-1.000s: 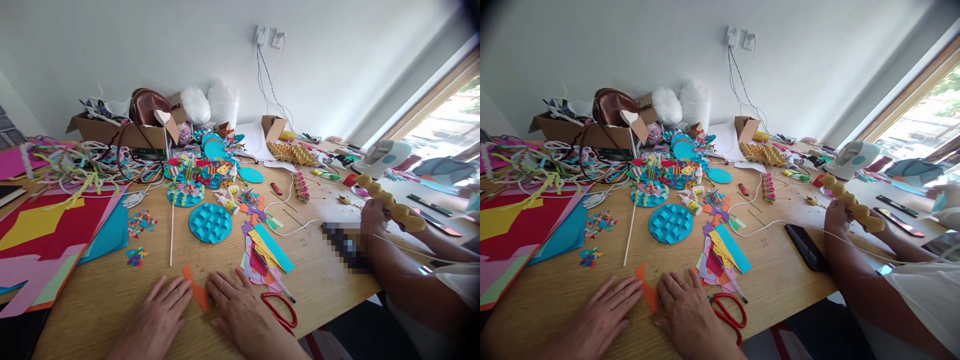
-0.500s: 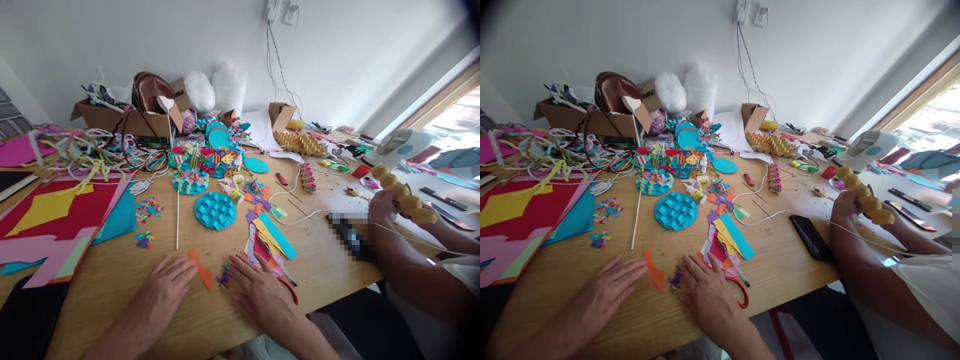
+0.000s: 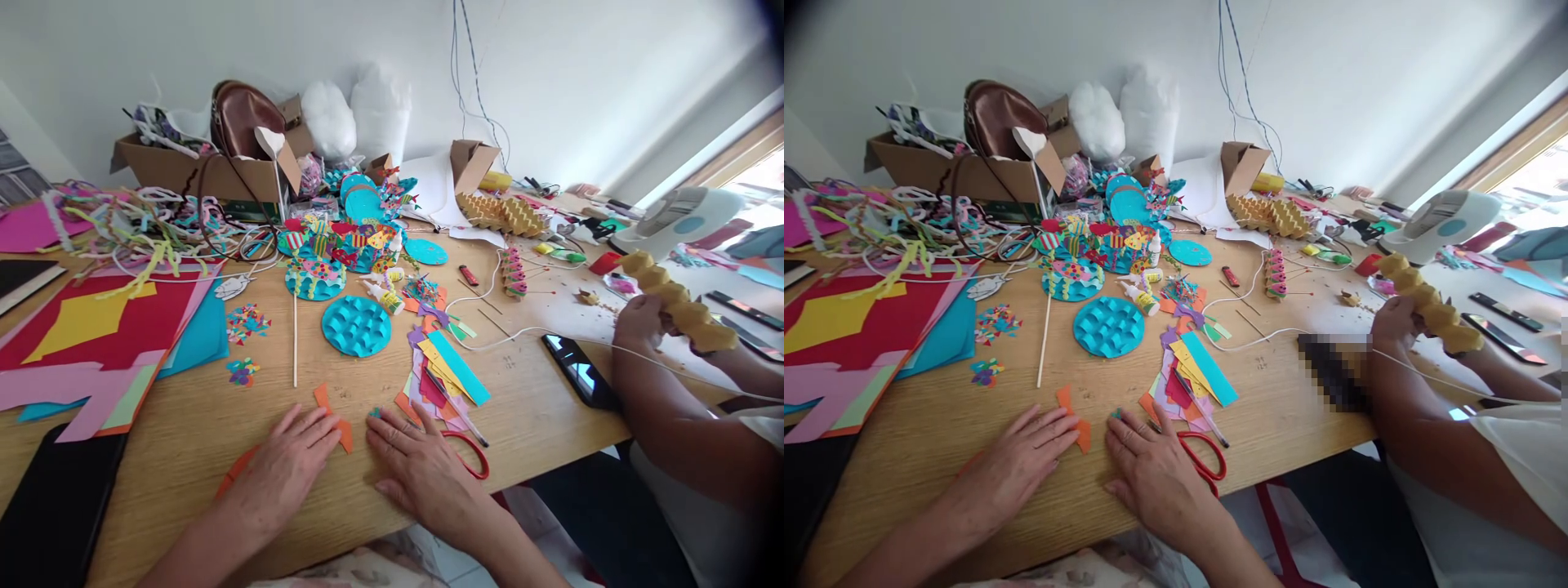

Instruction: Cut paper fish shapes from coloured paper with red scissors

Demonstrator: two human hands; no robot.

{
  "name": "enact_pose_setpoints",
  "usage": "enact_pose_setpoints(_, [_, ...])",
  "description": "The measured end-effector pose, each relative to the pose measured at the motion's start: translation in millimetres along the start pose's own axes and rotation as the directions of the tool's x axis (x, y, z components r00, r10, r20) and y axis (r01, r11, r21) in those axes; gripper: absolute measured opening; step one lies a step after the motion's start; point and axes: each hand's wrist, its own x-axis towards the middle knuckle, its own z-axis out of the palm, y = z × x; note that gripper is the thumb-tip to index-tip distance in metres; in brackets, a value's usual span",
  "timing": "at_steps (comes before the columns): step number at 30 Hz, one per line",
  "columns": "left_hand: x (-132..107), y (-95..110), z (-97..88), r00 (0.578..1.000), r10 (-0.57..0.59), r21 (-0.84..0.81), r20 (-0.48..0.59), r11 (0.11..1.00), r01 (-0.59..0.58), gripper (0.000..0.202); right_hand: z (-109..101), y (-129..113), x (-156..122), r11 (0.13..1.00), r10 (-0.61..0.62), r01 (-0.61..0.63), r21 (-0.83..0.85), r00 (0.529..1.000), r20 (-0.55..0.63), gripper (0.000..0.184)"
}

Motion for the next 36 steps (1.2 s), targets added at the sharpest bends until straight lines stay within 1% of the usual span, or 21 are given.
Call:
enact_pose_setpoints(3, [-1,-2,-2.9,0.999,0.006,-0.026,-0.037,1.000,-0.006,0.034,-9,5,2,0.998,0.043,-0.044,-0.032,0.998,-0.040,0.047])
enact_pose_setpoints(5, [0,-1,-5.3,0.998,0.007,-0.051,-0.070,0.999,-0.011,0.037,-14,7,5,0.994,0.096,-0.099,-0.054,0.994,-0.048,0.043])
enact_pose_setpoints(8, [1,1,-9.8,0.992,0.003,-0.072,-0.126,0.997,-0.012,0.040,-12,8,10,0.983,0.162,-0.167,-0.081,0.985,-0.059,0.043])
enact_pose_setpoints(10, [1,1,-13.4,0.986,0.004,-0.081,-0.166,0.997,-0.017,0.039,-5,7,12,0.986,0.134,-0.140,-0.089,0.989,-0.070,0.043])
enact_pose_setpoints(14, [1,0,-20.9,0.973,-0.004,-0.114,-0.232,0.993,-0.023,0.034,4,5,10,0.994,0.028,-0.037,-0.099,0.996,-0.088,0.040])
enact_pose_setpoints(16, [1,-1,-23.8,0.968,-0.019,-0.136,-0.250,0.991,-0.016,0.034,1,5,9,0.993,0.055,-0.065,-0.102,0.994,-0.097,0.040])
enact_pose_setpoints(18, [0,-2,-25.7,0.966,-0.036,-0.156,-0.256,0.988,-0.004,0.035,-6,5,8,0.983,0.148,-0.159,-0.093,0.983,-0.109,0.039])
enact_pose_setpoints(21, [-1,-3,-26.7,0.964,-0.048,-0.172,-0.260,0.985,0.003,0.036,-12,3,10,0.949,0.309,-0.313,-0.033,0.947,-0.091,0.034])
enact_pose_setpoints(25, [-1,-2,-26.7,0.963,-0.040,-0.171,-0.266,0.985,-0.006,0.034,-9,-5,18,0.912,0.411,-0.410,0.034,0.912,-0.020,0.030])
enact_pose_setpoints(28, [0,0,-27.0,0.964,-0.048,-0.170,-0.263,0.985,0.002,0.033,-7,-12,26,0.891,0.453,-0.452,0.043,0.891,-0.016,0.027])
enact_pose_setpoints(30, [0,1,-27.1,0.965,-0.060,-0.175,-0.257,0.984,0.014,0.032,-8,-15,30,0.888,0.458,-0.457,0.054,0.889,-0.009,0.025])
enact_pose_setpoints(36, [-2,1,-25.7,0.965,-0.069,-0.182,-0.254,0.983,0.023,0.034,-11,-13,35,0.910,0.409,-0.408,0.075,0.912,0.001,0.019])
